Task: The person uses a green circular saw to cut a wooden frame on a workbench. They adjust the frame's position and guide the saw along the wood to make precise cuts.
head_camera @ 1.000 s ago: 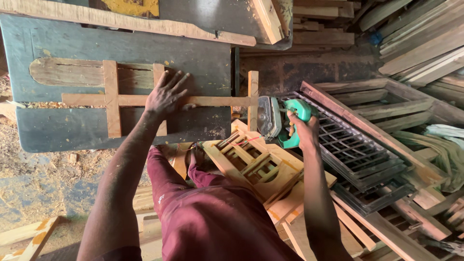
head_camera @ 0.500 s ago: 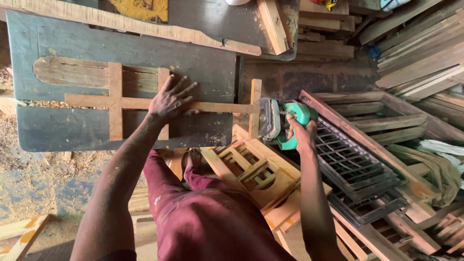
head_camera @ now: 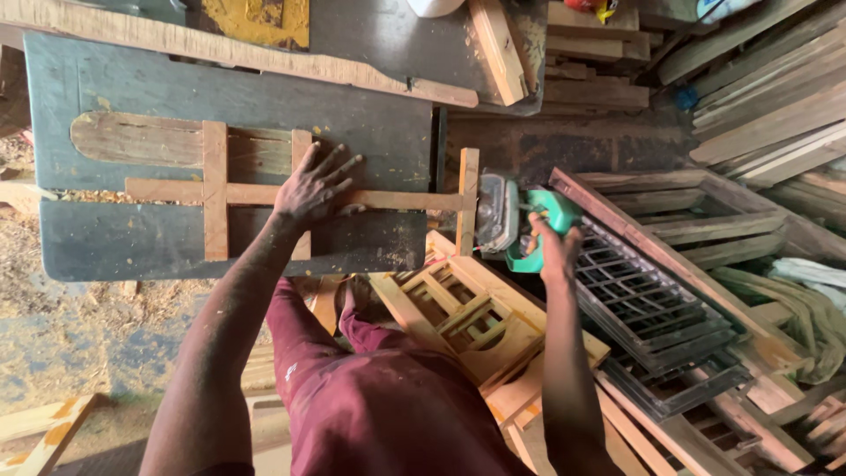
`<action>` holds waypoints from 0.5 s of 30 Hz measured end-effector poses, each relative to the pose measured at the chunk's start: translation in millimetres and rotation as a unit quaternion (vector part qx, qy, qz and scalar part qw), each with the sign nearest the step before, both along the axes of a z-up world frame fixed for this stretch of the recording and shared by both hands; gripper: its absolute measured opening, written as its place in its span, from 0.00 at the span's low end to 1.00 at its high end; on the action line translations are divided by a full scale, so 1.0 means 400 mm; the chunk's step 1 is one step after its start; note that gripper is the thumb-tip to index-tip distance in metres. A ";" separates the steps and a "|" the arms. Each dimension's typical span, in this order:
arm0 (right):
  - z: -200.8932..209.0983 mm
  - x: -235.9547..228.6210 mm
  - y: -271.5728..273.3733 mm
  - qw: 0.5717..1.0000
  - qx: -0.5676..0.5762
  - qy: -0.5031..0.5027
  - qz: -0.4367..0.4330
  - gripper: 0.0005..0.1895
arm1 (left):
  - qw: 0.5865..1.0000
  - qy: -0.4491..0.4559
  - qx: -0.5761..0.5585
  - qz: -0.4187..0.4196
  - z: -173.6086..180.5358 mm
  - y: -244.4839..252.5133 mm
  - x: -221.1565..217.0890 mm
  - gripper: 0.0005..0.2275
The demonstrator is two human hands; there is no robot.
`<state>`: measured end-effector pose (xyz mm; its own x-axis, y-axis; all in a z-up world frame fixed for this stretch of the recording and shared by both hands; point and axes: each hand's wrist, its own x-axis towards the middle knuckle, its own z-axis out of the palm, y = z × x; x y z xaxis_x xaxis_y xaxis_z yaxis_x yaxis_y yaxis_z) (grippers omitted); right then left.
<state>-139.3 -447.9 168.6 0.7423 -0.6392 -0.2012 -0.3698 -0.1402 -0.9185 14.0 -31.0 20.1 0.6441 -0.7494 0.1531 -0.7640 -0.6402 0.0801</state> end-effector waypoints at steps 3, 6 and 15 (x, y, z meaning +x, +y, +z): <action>0.058 -0.046 -0.005 0.999 -0.009 0.017 -0.030 0.07 | 0.998 0.013 0.056 0.004 -0.020 -0.002 -0.010 0.33; 0.112 -0.105 -0.009 0.996 -0.037 0.044 -0.070 0.08 | 0.999 0.018 0.034 -0.003 -0.041 -0.002 -0.010 0.31; 0.189 -0.173 0.000 0.999 0.019 0.014 -0.033 0.07 | 0.997 0.058 0.033 0.050 0.002 -0.068 -0.033 0.31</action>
<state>-208.7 -447.8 244.1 0.6919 -0.6786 -0.2466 -0.4026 -0.0791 -0.9119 0.8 -58.3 20.9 0.7260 -0.6873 0.0260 -0.6849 -0.7189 0.1189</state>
